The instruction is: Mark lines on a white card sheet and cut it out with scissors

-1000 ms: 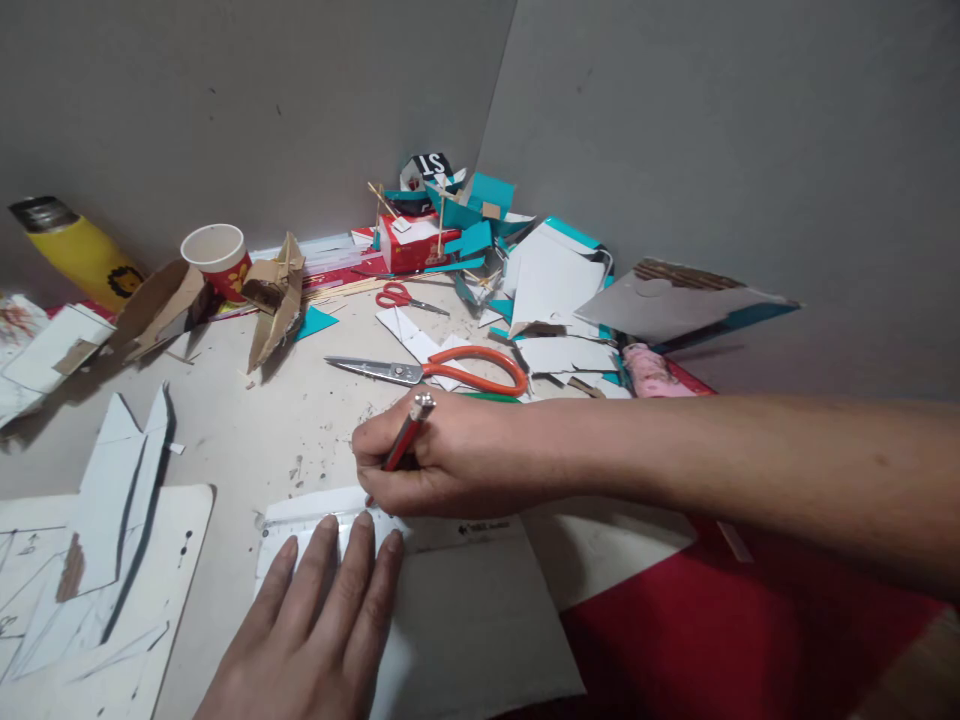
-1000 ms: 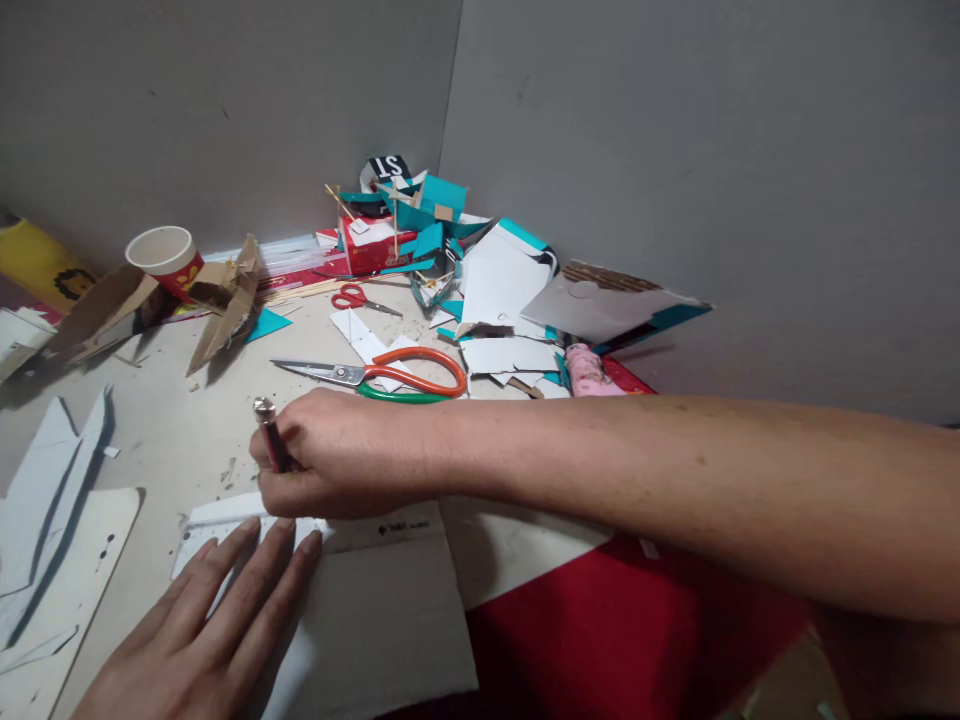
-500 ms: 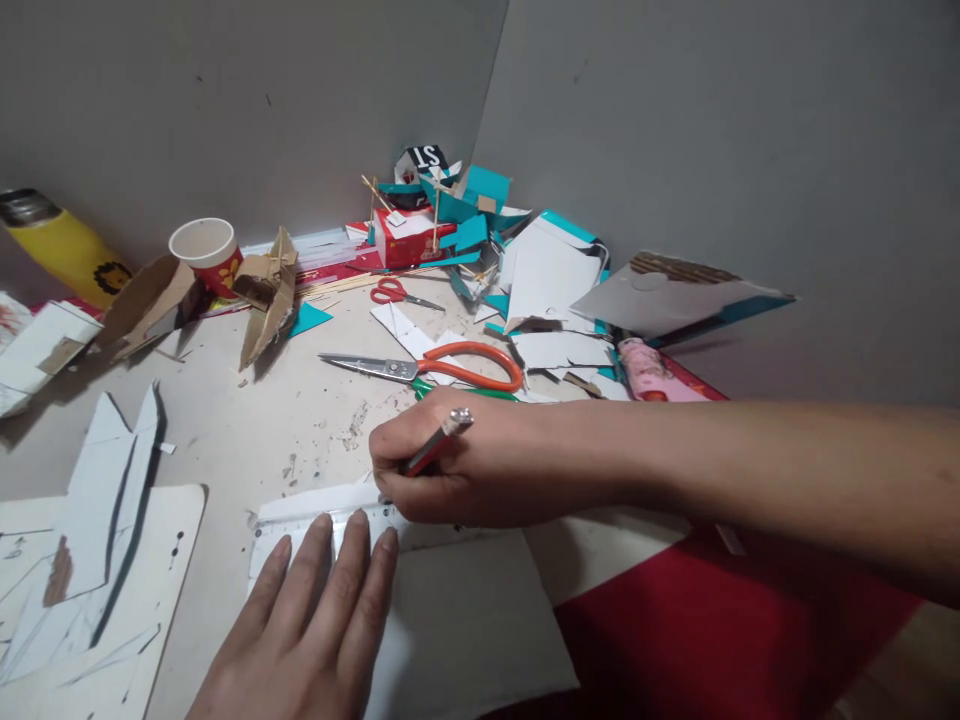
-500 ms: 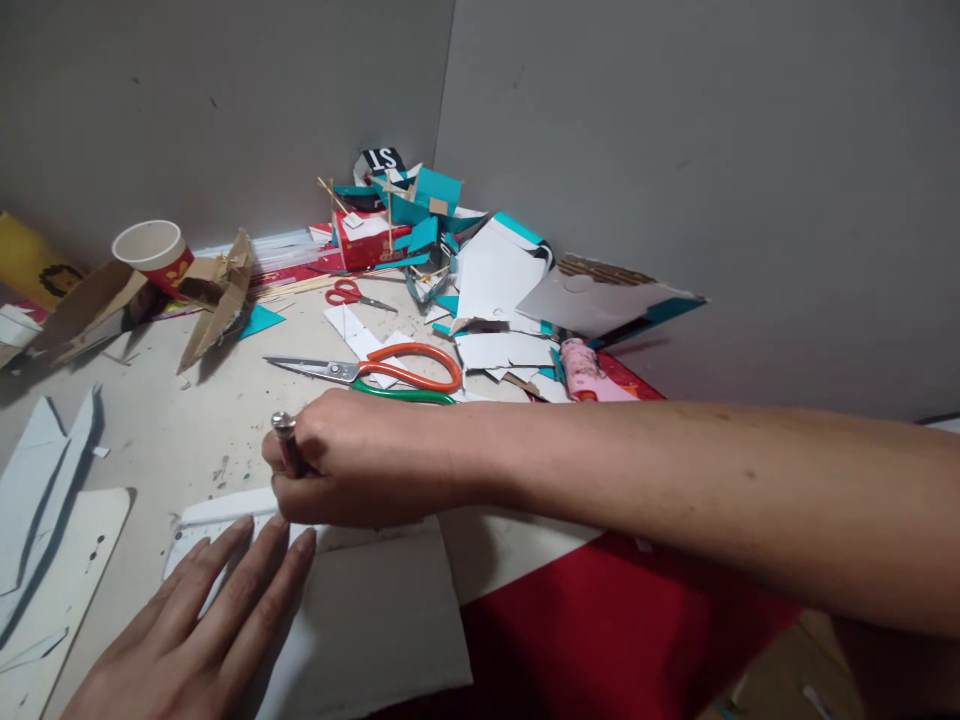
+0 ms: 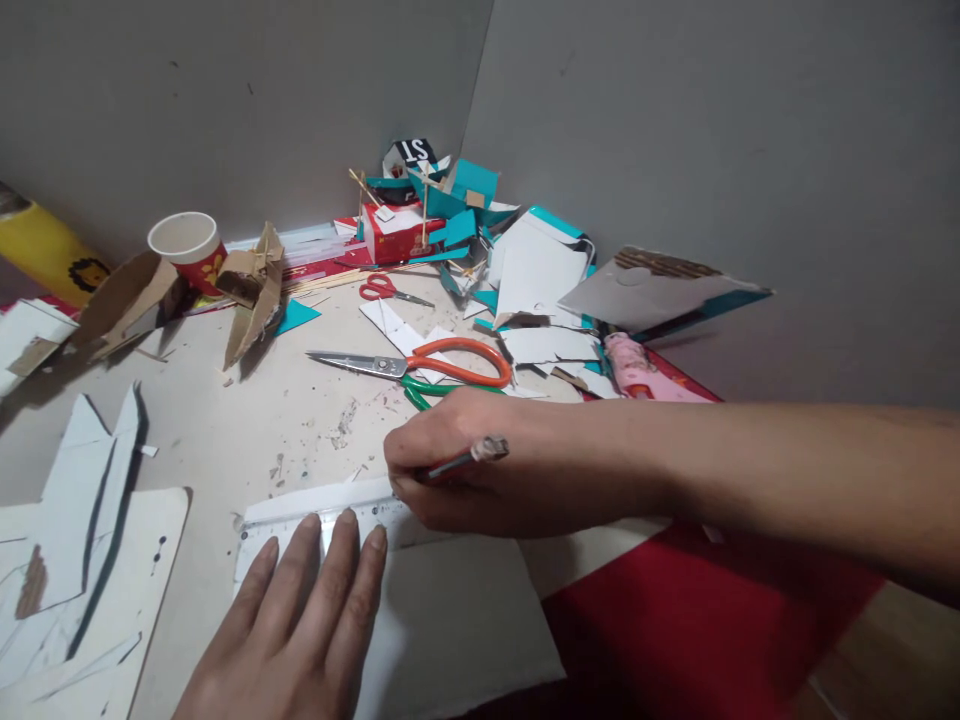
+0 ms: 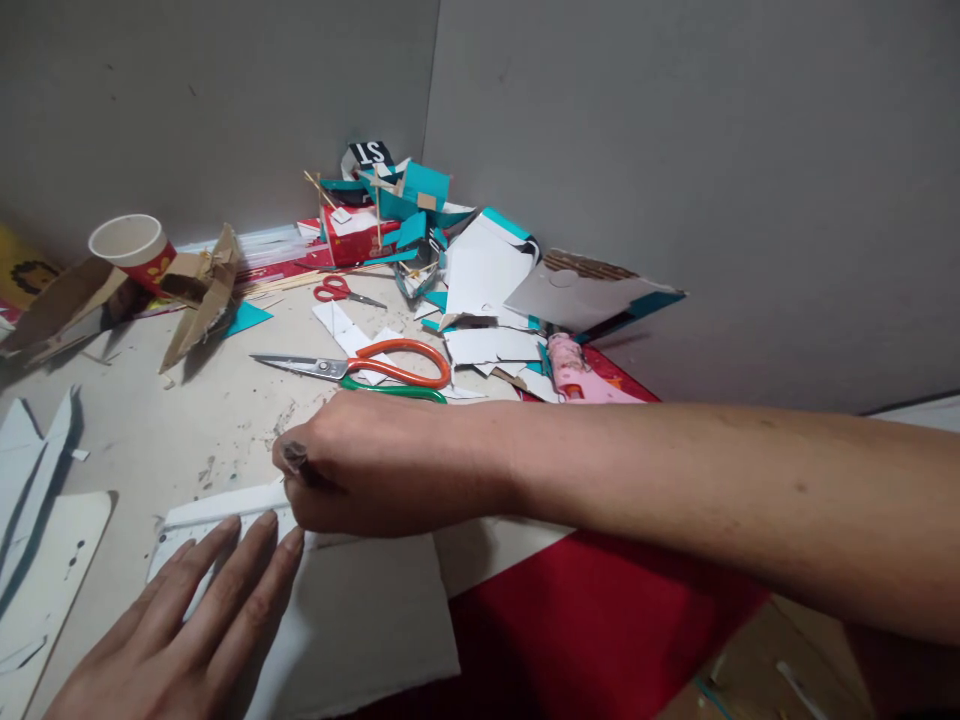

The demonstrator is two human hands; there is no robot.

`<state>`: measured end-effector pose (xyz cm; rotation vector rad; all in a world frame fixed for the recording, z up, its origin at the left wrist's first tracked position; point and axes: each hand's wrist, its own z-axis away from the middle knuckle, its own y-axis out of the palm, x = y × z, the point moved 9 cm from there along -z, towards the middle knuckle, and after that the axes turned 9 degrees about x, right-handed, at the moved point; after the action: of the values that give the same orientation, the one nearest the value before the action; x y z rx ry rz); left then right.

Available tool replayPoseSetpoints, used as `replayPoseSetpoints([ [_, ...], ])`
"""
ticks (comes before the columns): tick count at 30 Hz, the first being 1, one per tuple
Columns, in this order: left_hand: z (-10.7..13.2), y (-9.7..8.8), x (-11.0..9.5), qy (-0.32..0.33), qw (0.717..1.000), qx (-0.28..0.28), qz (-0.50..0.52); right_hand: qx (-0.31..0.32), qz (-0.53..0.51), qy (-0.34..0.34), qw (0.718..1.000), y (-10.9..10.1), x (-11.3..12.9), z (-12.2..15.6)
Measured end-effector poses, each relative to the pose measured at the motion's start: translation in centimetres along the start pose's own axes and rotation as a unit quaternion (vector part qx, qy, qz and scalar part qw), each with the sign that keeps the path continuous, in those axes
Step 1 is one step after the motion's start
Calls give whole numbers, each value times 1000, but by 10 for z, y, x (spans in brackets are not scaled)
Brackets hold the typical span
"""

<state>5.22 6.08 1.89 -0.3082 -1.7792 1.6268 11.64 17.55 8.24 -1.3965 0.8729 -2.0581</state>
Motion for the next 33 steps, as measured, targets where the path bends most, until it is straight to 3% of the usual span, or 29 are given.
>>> replayPoseSetpoints([
  [19,0,1,-1,8,1000,-1,26,-70,-8,-15,997,-1,-11,33],
  [25,-1,2,-1,2,999,2,45,-96,7,22,995,-3,-16,46],
  [33,-4,0,-2,-2,998,4,62,-80,1,76,994,6,-34,66],
])
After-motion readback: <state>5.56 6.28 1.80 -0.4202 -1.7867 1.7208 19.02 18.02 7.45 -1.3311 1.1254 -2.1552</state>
